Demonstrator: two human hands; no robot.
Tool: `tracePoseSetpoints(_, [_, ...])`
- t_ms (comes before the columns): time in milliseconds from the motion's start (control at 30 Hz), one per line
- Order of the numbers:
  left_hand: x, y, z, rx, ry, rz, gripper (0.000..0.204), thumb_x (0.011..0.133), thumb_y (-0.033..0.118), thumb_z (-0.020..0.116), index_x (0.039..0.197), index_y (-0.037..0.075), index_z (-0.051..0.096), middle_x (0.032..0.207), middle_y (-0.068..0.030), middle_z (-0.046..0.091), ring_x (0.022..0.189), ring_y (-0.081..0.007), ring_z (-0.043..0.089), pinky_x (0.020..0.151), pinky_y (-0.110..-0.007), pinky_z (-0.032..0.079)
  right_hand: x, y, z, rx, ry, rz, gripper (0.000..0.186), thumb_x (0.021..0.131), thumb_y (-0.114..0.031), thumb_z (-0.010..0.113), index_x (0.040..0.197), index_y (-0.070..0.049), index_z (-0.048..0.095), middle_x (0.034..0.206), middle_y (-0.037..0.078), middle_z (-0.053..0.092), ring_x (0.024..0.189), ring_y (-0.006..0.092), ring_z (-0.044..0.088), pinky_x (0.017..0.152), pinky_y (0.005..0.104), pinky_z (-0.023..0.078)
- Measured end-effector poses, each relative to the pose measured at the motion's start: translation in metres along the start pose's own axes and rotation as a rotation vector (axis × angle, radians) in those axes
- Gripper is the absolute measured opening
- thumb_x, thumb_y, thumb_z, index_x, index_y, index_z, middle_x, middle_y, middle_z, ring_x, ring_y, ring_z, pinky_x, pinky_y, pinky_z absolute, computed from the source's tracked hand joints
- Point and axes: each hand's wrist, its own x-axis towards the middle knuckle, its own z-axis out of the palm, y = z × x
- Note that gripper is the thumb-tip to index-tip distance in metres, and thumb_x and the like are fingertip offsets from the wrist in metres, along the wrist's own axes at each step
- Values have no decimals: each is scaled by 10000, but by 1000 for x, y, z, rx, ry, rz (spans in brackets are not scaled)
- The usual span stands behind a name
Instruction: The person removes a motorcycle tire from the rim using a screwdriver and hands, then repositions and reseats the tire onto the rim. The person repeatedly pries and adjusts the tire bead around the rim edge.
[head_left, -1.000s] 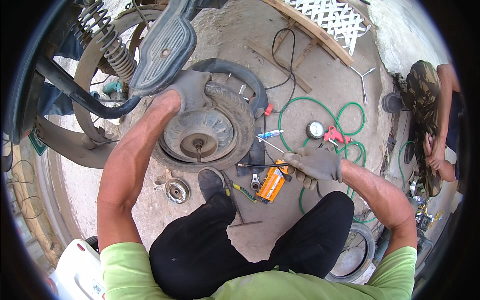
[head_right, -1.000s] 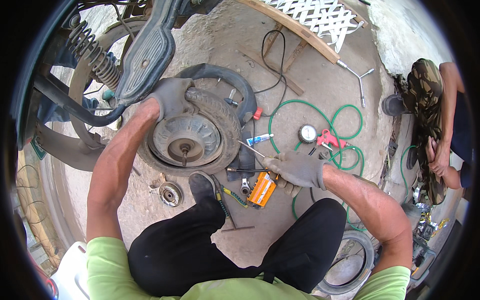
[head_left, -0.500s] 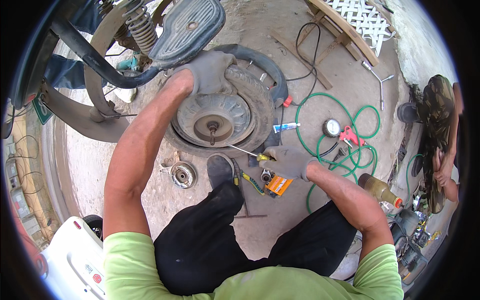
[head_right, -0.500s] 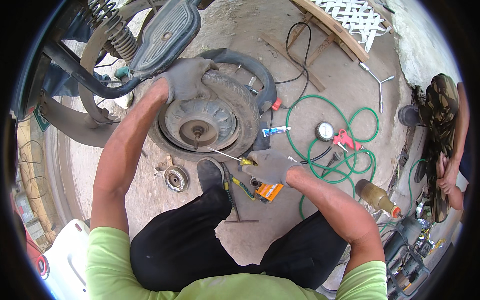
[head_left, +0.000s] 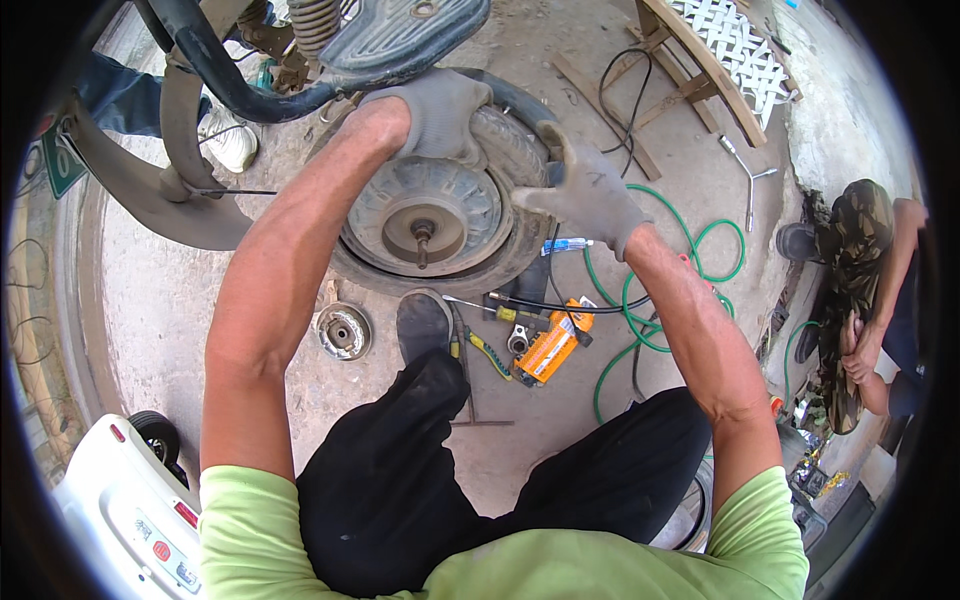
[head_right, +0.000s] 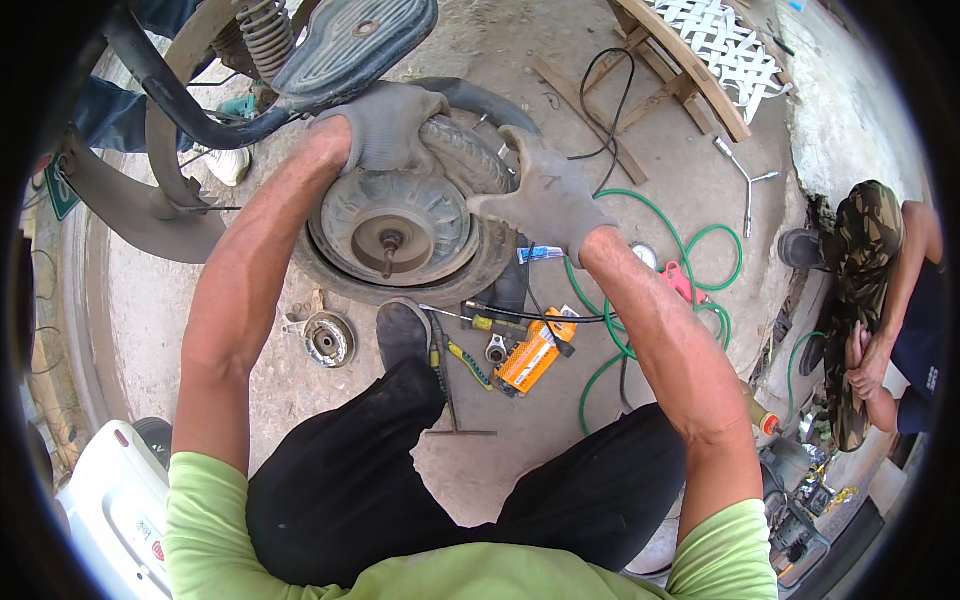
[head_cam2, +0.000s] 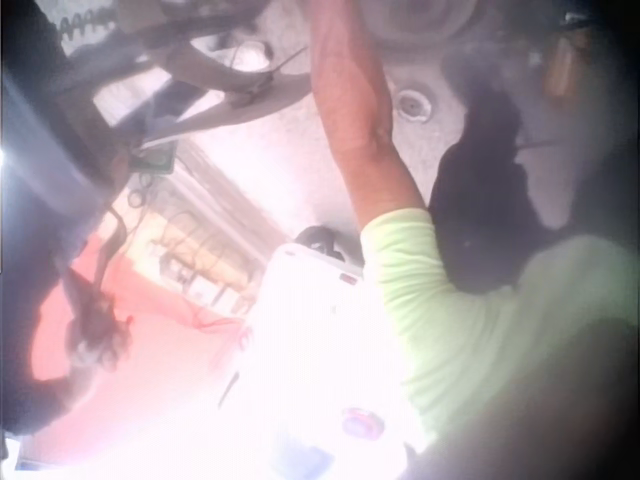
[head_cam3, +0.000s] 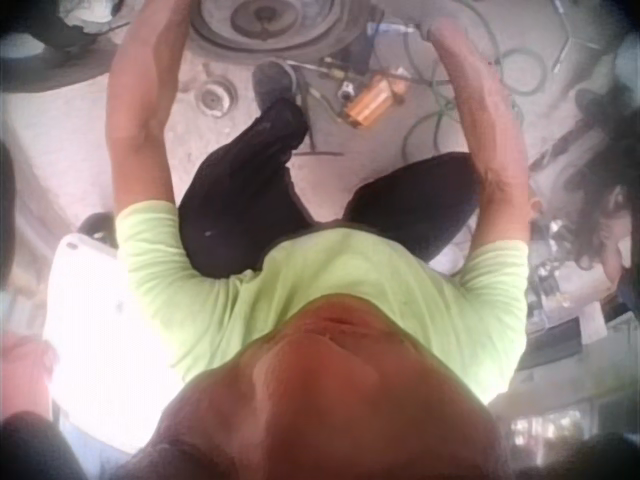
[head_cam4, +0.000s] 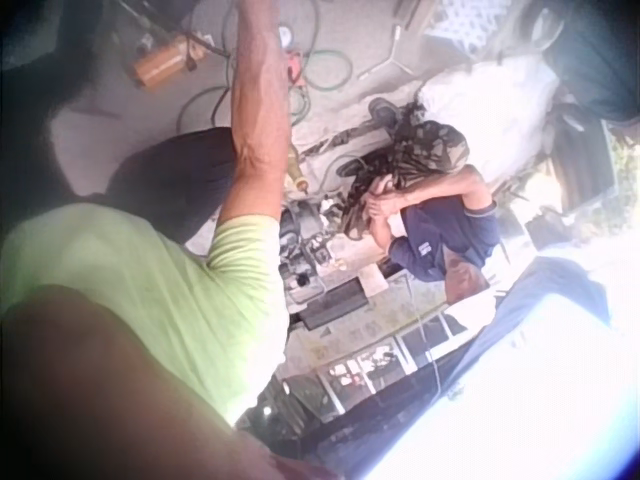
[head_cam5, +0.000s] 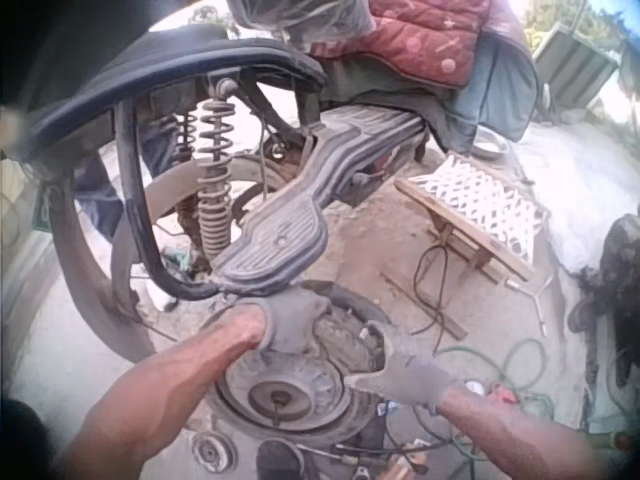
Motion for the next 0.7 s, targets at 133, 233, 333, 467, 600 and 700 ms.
tracePoseSetpoints(133, [4, -1, 3, 33, 0, -3, 589, 737, 150, 904, 1294, -10, 796, 1136, -262, 833, 1082, -409, 821, 942, -462, 649, 47, -2, 4, 224, -305, 39, 1165, 817, -527, 975, 1687, 65, 476, 1600, 269, 657, 1503, 353, 627, 1272, 412, 467])
tracePoseSetpoints(233, [-4, -2, 3, 10, 15, -4, 593, 732, 149, 906, 1294, -4, 801, 1129, -257, 836, 1075, -408, 824, 935, -461, 651, 47, 2, 17, 422, -311, 30, 1134, 824, -483, 988, 1680, 69, 489, 1595, 218, 669, 1470, 293, 639, 1257, 399, 475])
tracePoseSetpoints(333, [-4, -2, 5, -15, 39, 15, 603, 724, 152, 916, 1296, -3, 801, 1128, -256, 837, 1066, -407, 826, 930, -460, 653, 46, 9, 23, 491, -244, -24, 1117, 827, -446, 997, 1683, 64, 492, 1588, 191, 675, 1458, 273, 640, 1253, 395, 479])
tracePoseSetpoints(467, [-3, -4, 8, 3, 44, 1, 635, 719, 160, 933, 1317, -5, 799, 1135, -259, 836, 1064, -406, 826, 931, -462, 654, 44, 2, 16, 500, -281, 20, 968, 894, -303, 974, 1673, 41, 514, 1589, 144, 676, 1445, 211, 630, 1258, 398, 483])
tracePoseSetpoints(600, [-8, 0, 6, -10, 68, 10, 658, 731, 163, 933, 1348, -16, 789, 1142, -262, 836, 1066, -407, 825, 947, -454, 654, 43, 8, 23, 549, -253, 30, 946, 897, -280, 969, 1663, 51, 524, 1563, 136, 696, 1422, 203, 645, 1243, 389, 497])
tracePoseSetpoints(700, [-11, 1, 5, -34, 76, 11, 685, 750, 167, 931, 1390, -16, 769, 1213, -268, 824, 1130, -403, 811, 1000, -439, 644, 43, 13, 26, 593, -262, -12, 917, 901, -258, 964, 1652, 50, 537, 1550, 127, 705, 1402, 194, 656, 1231, 381, 507])
